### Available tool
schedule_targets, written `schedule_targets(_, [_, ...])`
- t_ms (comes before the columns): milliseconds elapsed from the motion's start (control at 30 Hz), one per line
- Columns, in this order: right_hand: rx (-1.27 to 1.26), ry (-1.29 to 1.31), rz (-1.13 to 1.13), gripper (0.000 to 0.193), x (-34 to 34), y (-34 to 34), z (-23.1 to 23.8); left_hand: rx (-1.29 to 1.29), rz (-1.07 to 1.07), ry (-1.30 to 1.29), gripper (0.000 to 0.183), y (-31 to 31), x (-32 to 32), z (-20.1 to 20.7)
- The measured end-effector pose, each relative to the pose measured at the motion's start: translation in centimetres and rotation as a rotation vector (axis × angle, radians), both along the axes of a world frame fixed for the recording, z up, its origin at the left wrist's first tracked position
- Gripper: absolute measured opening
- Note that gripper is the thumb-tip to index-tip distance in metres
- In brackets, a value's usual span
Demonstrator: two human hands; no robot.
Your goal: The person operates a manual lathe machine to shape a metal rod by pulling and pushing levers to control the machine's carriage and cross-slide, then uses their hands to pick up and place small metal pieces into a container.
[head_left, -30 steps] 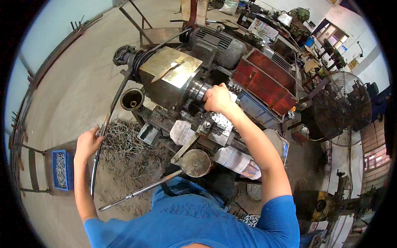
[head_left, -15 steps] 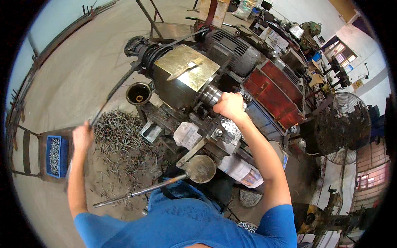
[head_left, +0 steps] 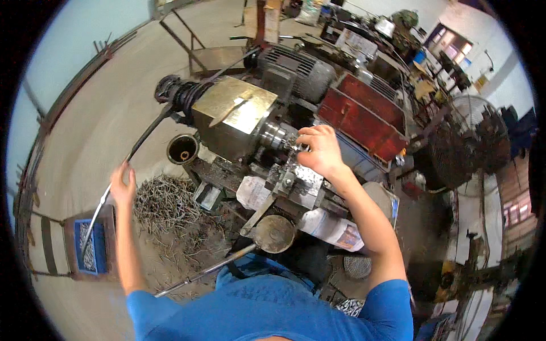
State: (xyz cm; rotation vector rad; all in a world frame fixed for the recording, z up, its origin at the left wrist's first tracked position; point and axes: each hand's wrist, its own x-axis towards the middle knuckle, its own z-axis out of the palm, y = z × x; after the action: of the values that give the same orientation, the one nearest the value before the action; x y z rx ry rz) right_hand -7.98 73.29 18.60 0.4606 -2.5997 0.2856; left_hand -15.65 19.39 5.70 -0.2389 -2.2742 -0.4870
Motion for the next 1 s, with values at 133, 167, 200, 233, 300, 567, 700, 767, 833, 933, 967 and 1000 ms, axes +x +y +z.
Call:
schedule_targets(133, [-0.050, 0.061, -0.104, 0.028, 6.8, 5.1, 0.7, 0.403, -0.134, -0.988, 0.035, 7.9, -0.7, -12.6])
schedule_targets(167, [-0.051, 0.033, -0.167, 0.028, 8.9, 6.4, 0.7, 0.480, -0.218, -1.119, 0.041, 10.7, 0.9, -13.9])
schedule_targets(200, [-0.059, 0.003, -0.215, 0.027, 10.8, 7.6, 0.5, 0.186, -0.244, -0.958, 0.049, 11.6, 1.7, -17.1])
schedule_targets(233, [-0.085, -0.070, -0.296, 0.028, 12.9, 8.8, 0.2, 0.061, -0.367, -0.995, 0.058, 12.7, 1.5, -19.5])
schedule_targets(300, [-0.115, -0.155, -0.425, 0.031, 17.8, 11.7, -1.0, -0.385, -0.267, -0.880, 0.061, 13.7, 0.7, -21.3])
schedule_targets(567, [-0.206, -0.187, -1.010, 0.038, 34.6, 20.1, -9.4, -0.833, -0.304, -0.879, 0.025, 12.6, -3.6, -15.1])
schedule_targets(700, [-0.019, -0.431, -1.464, 0.028, 47.2, 24.6, -16.3, -0.574, -0.309, -1.010, 0.032, 14.0, -0.3, -9.4])
schedule_targets(767, [0.115, -0.390, -1.532, 0.026, 50.0, 25.3, -19.8, -0.521, -0.368, -1.048, 0.040, 11.6, -0.1, -11.1])
schedule_targets(833, [0.083, -0.423, -1.582, 0.026, 49.8, 23.1, -19.9, -0.471, -0.392, -1.118, 0.041, 11.5, 1.9, -9.4])
schedule_targets(933, [0.043, -0.471, -1.548, 0.029, 48.8, 17.9, -18.4, -0.195, -0.532, -1.257, 0.043, 10.8, 6.5, -7.3])
schedule_targets(967, [0.028, -0.480, -1.569, 0.028, 49.6, 16.1, -18.7, -0.125, -0.581, -1.379, 0.045, 13.3, 7.9, -4.4])
schedule_targets(1000, [0.008, -0.491, -1.580, 0.027, 49.9, 14.4, -19.2, -0.001, -0.572, -1.490, 0.046, 14.7, 9.6, -2.3])
